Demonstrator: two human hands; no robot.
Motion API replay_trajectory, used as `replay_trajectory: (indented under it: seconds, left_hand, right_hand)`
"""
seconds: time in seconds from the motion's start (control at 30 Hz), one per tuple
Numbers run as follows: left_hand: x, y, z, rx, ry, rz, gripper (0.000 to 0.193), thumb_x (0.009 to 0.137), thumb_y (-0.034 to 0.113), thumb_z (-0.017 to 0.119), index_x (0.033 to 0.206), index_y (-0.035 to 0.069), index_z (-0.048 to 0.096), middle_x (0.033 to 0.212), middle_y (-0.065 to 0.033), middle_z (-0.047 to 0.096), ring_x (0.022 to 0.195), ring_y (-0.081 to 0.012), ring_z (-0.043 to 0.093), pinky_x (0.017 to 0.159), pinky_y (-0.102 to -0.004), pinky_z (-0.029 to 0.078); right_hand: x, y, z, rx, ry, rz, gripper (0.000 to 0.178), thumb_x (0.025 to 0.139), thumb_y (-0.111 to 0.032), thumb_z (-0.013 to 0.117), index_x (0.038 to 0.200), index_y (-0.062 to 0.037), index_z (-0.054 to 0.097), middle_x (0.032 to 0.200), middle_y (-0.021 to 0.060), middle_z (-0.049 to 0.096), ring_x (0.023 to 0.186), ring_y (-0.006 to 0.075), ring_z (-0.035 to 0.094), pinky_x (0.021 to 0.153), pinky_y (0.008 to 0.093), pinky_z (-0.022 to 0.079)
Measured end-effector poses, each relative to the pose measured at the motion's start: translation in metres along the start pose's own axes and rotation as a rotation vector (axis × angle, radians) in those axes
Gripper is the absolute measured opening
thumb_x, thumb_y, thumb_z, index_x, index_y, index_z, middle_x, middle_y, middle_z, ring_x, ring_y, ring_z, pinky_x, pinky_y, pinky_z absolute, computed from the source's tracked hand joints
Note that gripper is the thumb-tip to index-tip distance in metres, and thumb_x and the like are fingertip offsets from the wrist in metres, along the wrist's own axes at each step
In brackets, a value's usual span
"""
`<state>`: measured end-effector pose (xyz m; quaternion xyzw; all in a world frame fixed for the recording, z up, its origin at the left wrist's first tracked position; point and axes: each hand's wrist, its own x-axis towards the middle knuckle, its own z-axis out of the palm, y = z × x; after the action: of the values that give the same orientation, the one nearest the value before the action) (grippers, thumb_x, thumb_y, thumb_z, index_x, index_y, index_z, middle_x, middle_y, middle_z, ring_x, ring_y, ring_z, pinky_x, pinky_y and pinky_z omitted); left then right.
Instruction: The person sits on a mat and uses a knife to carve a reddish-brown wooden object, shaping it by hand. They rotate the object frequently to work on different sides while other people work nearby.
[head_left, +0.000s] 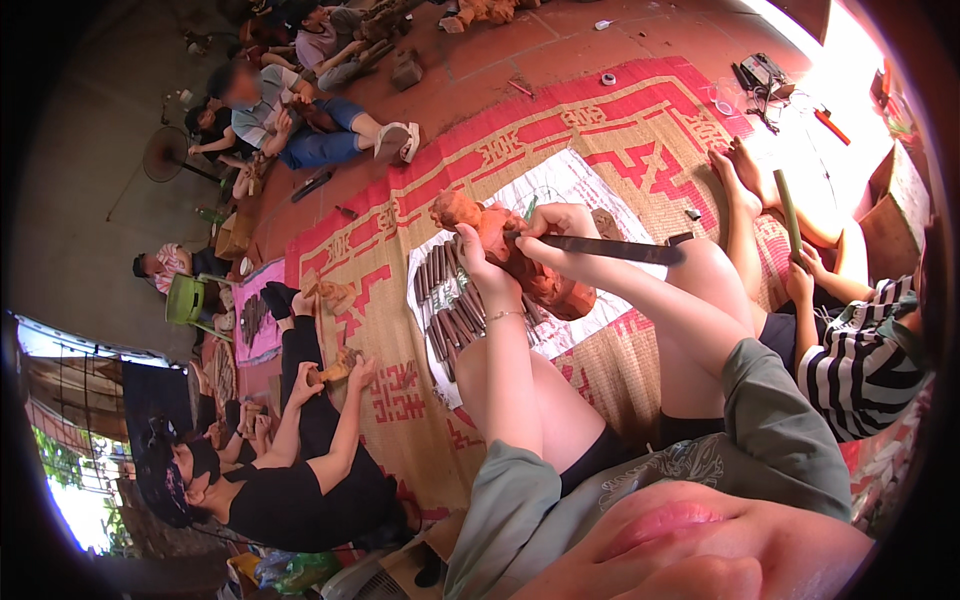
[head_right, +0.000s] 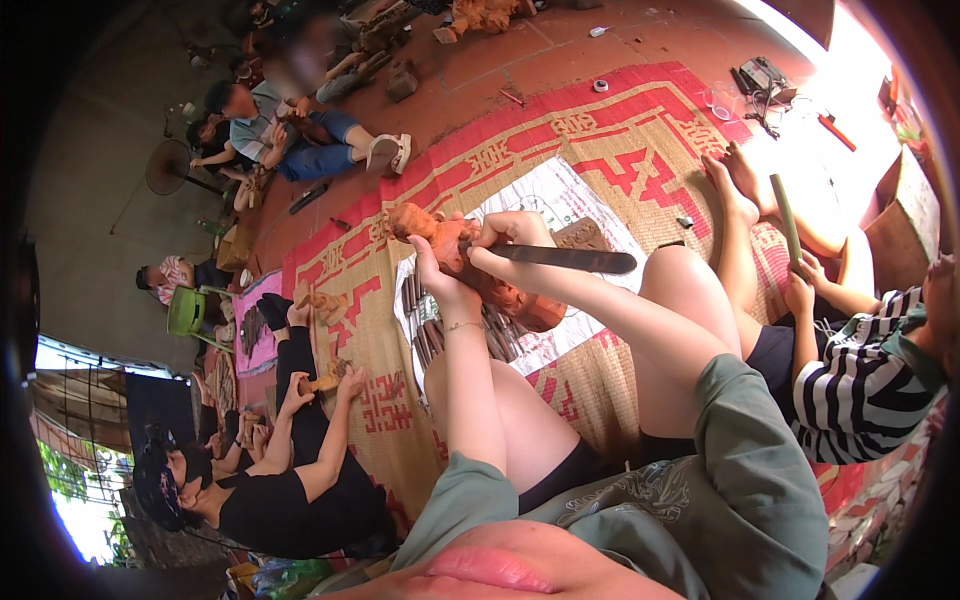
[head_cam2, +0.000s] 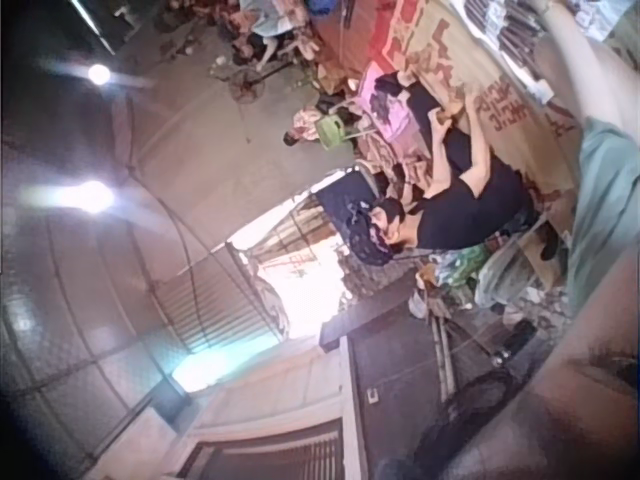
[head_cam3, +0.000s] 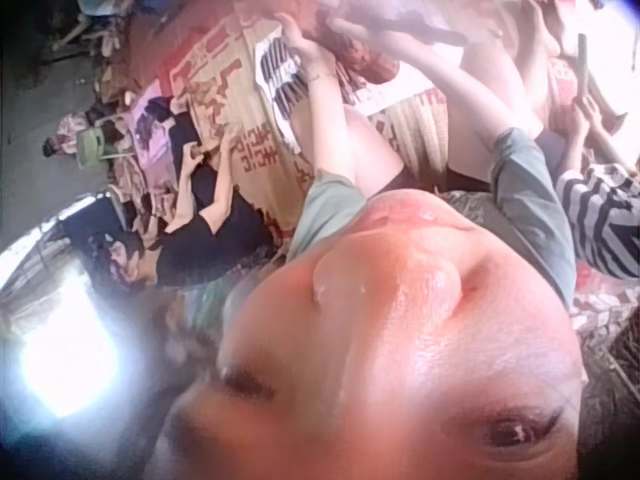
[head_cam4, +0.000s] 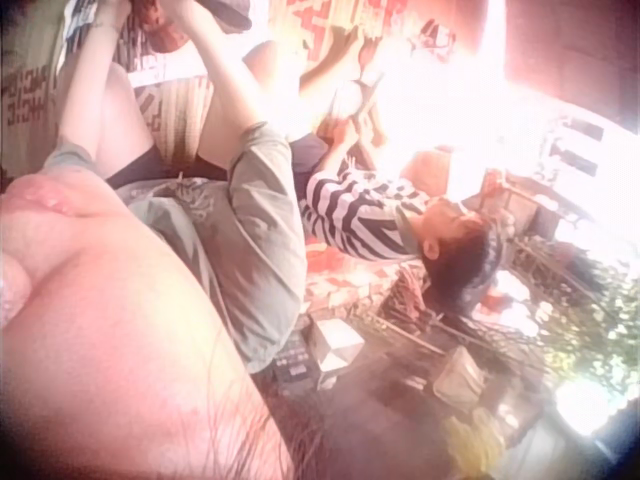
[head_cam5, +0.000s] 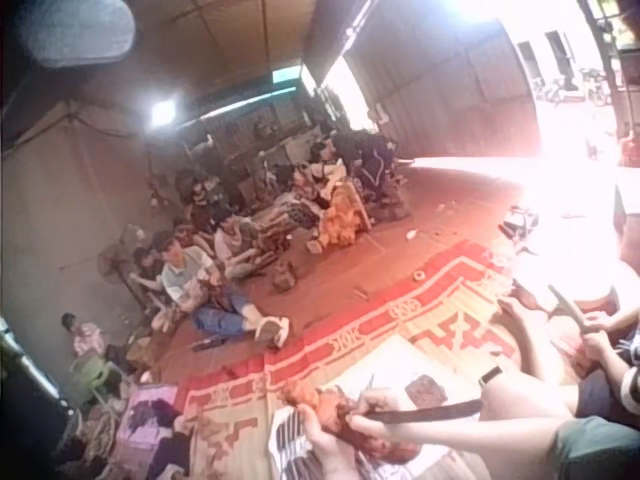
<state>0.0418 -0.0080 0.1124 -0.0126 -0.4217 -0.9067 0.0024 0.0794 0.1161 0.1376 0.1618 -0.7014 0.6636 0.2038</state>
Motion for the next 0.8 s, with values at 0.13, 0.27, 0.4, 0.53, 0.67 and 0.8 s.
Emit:
replay_trajectory:
  seconds: [0.13, 0.27, 0.4, 0.53, 0.67, 0.8]
  left_hand:
    - [-0.002, 0.007, 0.002, -0.06, -0.032, 0.011, 0.059, 0.089, 0.058, 0.035, 0.111, 0.004, 0.045, 0.102, -0.0117, 0.055, 0.09, -0.0257, 0.056, 0.083, -0.0398, 0.047]
    - [-0.003, 0.009, 0.006, -0.054, -0.057, 0.042, 0.057, 0.089, 0.058, 0.036, 0.112, 0.006, 0.045, 0.101, -0.0106, 0.056, 0.091, -0.0267, 0.056, 0.083, -0.0399, 0.046]
    - [-0.005, 0.008, 0.006, -0.054, -0.044, -0.004, 0.057, 0.089, 0.058, 0.037, 0.112, 0.006, 0.045, 0.101, -0.0113, 0.056, 0.091, -0.0258, 0.056, 0.083, -0.0401, 0.046]
    - [-0.006, 0.01, 0.008, -0.059, -0.054, -0.029, 0.058, 0.088, 0.058, 0.037, 0.112, 0.006, 0.045, 0.1, -0.0115, 0.056, 0.091, -0.0263, 0.056, 0.084, -0.0402, 0.046]
    - [-0.008, 0.005, 0.012, -0.067, -0.04, -0.021, 0.059, 0.088, 0.059, 0.036, 0.112, 0.006, 0.046, 0.099, -0.0118, 0.056, 0.089, -0.0269, 0.056, 0.082, -0.0395, 0.047]
    - [-0.002, 0.002, 0.003, -0.081, -0.052, -0.071, 0.06, 0.088, 0.06, 0.036, 0.111, 0.005, 0.045, 0.099, -0.0119, 0.056, 0.089, -0.027, 0.057, 0.083, -0.039, 0.047]
  right_hand:
    - [-0.004, -0.001, -0.004, 0.073, -0.078, 0.068, 0.014, 0.072, -0.007, 0.064, 0.066, 0.0032, 0.056, 0.061, 0.0057, 0.057, 0.056, 0.0068, 0.052, 0.049, 0.0238, 0.04]
    - [0.002, 0.001, -0.002, 0.109, 0.002, -0.012, 0.016, 0.073, -0.008, 0.065, 0.066, 0.0031, 0.056, 0.061, 0.0058, 0.057, 0.055, 0.0069, 0.051, 0.048, 0.0233, 0.039]
    - [-0.004, 0.002, -0.006, 0.126, -0.079, 0.102, 0.016, 0.073, -0.008, 0.065, 0.065, 0.0026, 0.055, 0.06, 0.0048, 0.055, 0.054, 0.0059, 0.05, 0.048, 0.0228, 0.038]
    - [-0.001, -0.004, -0.007, 0.107, -0.059, 0.048, 0.017, 0.072, -0.008, 0.065, 0.064, 0.0021, 0.055, 0.058, 0.0037, 0.054, 0.053, 0.0046, 0.048, 0.046, 0.0227, 0.037]
    - [-0.004, -0.003, -0.009, 0.065, -0.031, 0.069, 0.017, 0.072, -0.008, 0.065, 0.064, 0.002, 0.054, 0.057, 0.0031, 0.054, 0.053, 0.0042, 0.046, 0.047, 0.0225, 0.036]
    - [-0.009, -0.008, -0.015, 0.029, -0.177, 0.108, 0.016, 0.074, -0.008, 0.064, 0.065, 0.0019, 0.055, 0.057, 0.002, 0.053, 0.054, 0.004, 0.046, 0.048, 0.0222, 0.036]
